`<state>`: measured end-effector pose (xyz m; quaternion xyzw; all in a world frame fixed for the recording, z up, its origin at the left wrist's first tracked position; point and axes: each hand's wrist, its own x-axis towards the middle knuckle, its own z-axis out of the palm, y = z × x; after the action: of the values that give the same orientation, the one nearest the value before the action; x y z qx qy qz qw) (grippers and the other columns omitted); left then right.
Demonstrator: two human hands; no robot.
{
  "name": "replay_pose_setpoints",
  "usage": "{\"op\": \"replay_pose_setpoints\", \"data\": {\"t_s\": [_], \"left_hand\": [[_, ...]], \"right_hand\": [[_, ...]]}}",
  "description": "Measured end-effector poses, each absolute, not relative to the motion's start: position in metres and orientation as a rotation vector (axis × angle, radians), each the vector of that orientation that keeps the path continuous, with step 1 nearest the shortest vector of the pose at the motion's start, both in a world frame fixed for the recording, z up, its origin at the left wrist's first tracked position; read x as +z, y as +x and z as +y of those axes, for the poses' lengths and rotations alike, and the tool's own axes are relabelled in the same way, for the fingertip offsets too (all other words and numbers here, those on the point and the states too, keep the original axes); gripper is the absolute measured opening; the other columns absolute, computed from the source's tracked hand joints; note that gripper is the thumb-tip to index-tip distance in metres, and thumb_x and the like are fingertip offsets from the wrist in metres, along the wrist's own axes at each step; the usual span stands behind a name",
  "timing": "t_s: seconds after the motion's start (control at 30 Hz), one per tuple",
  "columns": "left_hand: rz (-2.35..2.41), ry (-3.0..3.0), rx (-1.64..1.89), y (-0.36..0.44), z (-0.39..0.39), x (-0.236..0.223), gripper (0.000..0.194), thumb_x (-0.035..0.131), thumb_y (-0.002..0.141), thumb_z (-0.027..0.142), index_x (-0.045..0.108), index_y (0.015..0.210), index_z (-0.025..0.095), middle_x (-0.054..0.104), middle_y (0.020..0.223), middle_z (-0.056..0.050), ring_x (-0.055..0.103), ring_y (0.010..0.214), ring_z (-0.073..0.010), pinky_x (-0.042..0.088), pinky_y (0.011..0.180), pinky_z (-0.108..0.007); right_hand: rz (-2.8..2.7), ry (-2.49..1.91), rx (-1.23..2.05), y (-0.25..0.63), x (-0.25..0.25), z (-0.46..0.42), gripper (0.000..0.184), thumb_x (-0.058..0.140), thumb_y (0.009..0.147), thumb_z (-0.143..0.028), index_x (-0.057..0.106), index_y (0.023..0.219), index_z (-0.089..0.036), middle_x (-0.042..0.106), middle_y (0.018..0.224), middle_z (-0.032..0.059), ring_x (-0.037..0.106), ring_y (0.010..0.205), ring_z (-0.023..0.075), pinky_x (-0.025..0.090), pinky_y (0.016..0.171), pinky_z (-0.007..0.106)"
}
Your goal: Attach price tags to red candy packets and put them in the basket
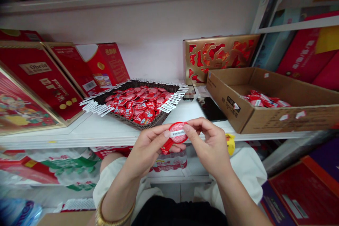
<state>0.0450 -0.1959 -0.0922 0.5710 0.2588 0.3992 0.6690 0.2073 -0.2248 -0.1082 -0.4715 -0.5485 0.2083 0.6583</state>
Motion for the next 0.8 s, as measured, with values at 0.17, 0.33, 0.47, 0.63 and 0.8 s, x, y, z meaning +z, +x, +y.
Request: {"op": "replay_pose_setpoints", "data": {"t_s": [0.17,0.33,0.47,0.63,0.8], "left_hand": [[0.644,1.330,0.899,0.047,-0.197,-0.093,0.039,0.070,0.085,0.042,0.074,0.112,0.016,0.078,0.092,-0.009,0.074,0.076,-0.0189,0.059,0.072,-0.027],[0.669,1.351,0.875,0.048,-0.198,-0.093,0.041,0.067,0.086,0.043,0.073,0.115,0.015,0.078,0.089,-0.009,0.074,0.073,-0.0183,0.058,0.069,-0.026],[0.620,1.332,0.871,0.050,-0.198,-0.095,0.040,0.067,0.087,0.042,0.072,0.115,0.015,0.077,0.092,-0.009,0.074,0.072,-0.0171,0.058,0.070,-0.025],[0.645,1.291,0.934,0.058,-0.199,-0.095,0.039,0.074,0.082,0.039,0.071,0.111,0.013,0.077,0.089,-0.008,0.073,0.071,-0.0168,0.059,0.072,-0.027],[0.601,1.348,0.904,0.081,-0.199,-0.090,0.040,0.070,0.084,0.041,0.071,0.110,0.011,0.075,0.079,-0.007,0.070,0.064,-0.0168,0.060,0.066,-0.030]], "right_hand": [[-1.217,-1.049,0.507,0.207,-0.108,-0.227,0.021,0.070,0.083,-0.037,0.070,0.073,-0.019,0.069,0.066,0.0014,0.060,0.059,0.0131,0.049,0.056,0.023],[-1.195,-1.030,0.511,0.209,-0.111,-0.229,0.028,0.064,0.088,-0.041,0.071,0.074,-0.019,0.066,0.064,0.0006,0.059,0.059,0.0125,0.049,0.056,0.022],[-1.200,-1.062,0.512,0.212,-0.114,-0.229,0.022,0.072,0.082,-0.040,0.072,0.079,-0.018,0.070,0.071,0.0030,0.062,0.064,0.0146,0.051,0.060,0.025],[-1.154,-1.055,0.465,0.213,-0.115,-0.230,0.018,0.072,0.082,-0.036,0.070,0.079,-0.019,0.070,0.072,0.0026,0.063,0.063,0.0141,0.051,0.060,0.025],[-1.151,-1.081,0.342,0.225,-0.117,-0.238,0.018,0.075,0.078,-0.033,0.065,0.082,-0.019,0.066,0.072,0.0014,0.059,0.063,0.0136,0.050,0.058,0.025]]}}
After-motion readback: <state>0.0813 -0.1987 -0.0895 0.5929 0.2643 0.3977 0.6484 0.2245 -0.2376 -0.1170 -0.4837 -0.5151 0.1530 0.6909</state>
